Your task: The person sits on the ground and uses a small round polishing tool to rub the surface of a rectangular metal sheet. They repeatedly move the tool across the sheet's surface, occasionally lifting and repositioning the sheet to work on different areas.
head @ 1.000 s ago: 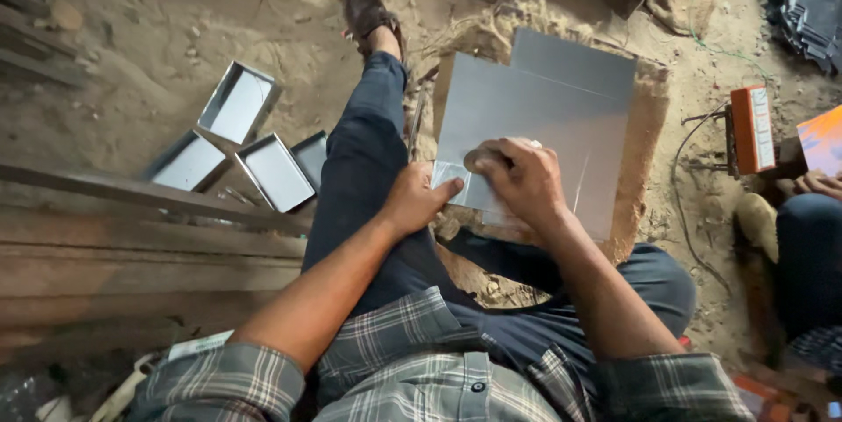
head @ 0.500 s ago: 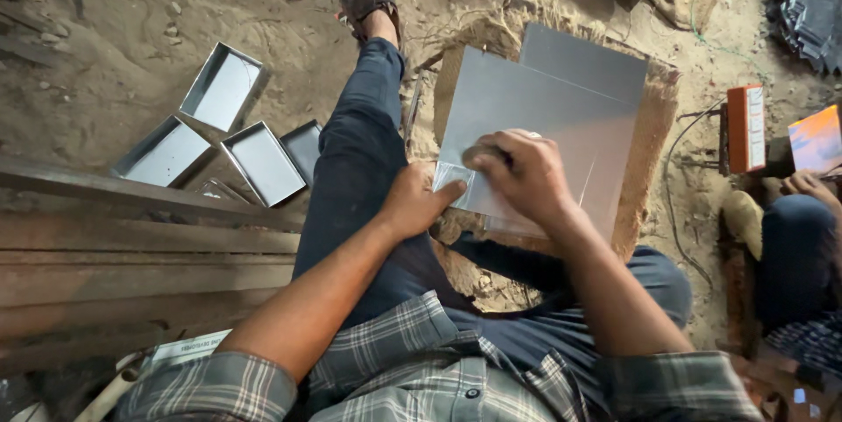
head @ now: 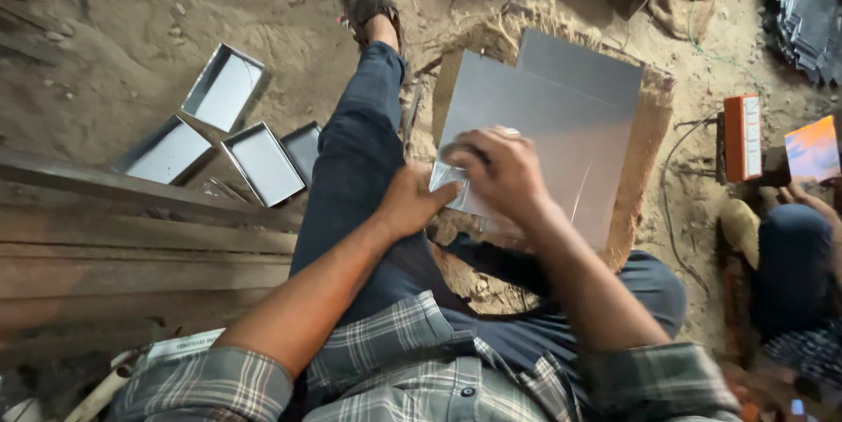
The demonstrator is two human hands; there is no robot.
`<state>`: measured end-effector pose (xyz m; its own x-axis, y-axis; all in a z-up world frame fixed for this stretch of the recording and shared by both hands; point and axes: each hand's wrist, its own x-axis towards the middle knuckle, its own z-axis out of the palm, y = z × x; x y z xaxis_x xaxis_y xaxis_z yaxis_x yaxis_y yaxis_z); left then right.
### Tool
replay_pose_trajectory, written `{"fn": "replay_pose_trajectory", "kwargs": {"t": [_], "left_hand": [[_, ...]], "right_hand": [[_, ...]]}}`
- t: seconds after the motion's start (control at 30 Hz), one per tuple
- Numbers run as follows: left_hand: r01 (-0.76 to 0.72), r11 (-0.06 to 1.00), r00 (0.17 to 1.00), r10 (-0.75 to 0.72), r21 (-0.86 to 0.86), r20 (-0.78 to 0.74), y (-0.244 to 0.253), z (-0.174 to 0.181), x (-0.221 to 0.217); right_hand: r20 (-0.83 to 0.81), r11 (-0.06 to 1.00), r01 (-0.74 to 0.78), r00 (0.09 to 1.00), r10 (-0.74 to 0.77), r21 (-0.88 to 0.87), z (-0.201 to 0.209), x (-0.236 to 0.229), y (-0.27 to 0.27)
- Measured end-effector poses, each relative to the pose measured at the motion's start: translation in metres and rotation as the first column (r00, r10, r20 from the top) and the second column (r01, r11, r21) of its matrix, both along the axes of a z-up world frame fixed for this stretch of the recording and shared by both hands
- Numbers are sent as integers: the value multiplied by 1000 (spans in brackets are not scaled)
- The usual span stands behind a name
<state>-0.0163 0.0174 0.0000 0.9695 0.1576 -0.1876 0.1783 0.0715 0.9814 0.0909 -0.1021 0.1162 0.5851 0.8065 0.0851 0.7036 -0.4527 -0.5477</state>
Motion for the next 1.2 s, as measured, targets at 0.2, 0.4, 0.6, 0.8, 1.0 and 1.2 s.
{"fn": "replay_pose_trajectory", "kwargs": {"t": [0.2,0.4,0.6,0.8,1.0,1.2], "left_hand": [[-8,998,994,15,-63,105,0,-11,-4],[-6,999,991,10,-36,134,2,-15,0],[-39,999,999,39,-25,19,1,-7,-1],[-24,999,996,27,-35,84,5,-3,-3],[-20,998,996,25,-58,88,3,-4,-3],[5,999,998,-2,-49,62,8,-5,-1]], "right_hand": [[-12,999,-24,1000,24,35,-9,-2,-1],[52,999,37,998,-37,-3,-6,3,-13],[-9,999,-22,1000,22,44,-17,-2,8],[37,1000,-11,999,10,16,-2,3,-14],[26,996,-70,997,68,50,-21,1,7],[56,999,-32,998,31,15,-6,9,-17]]}}
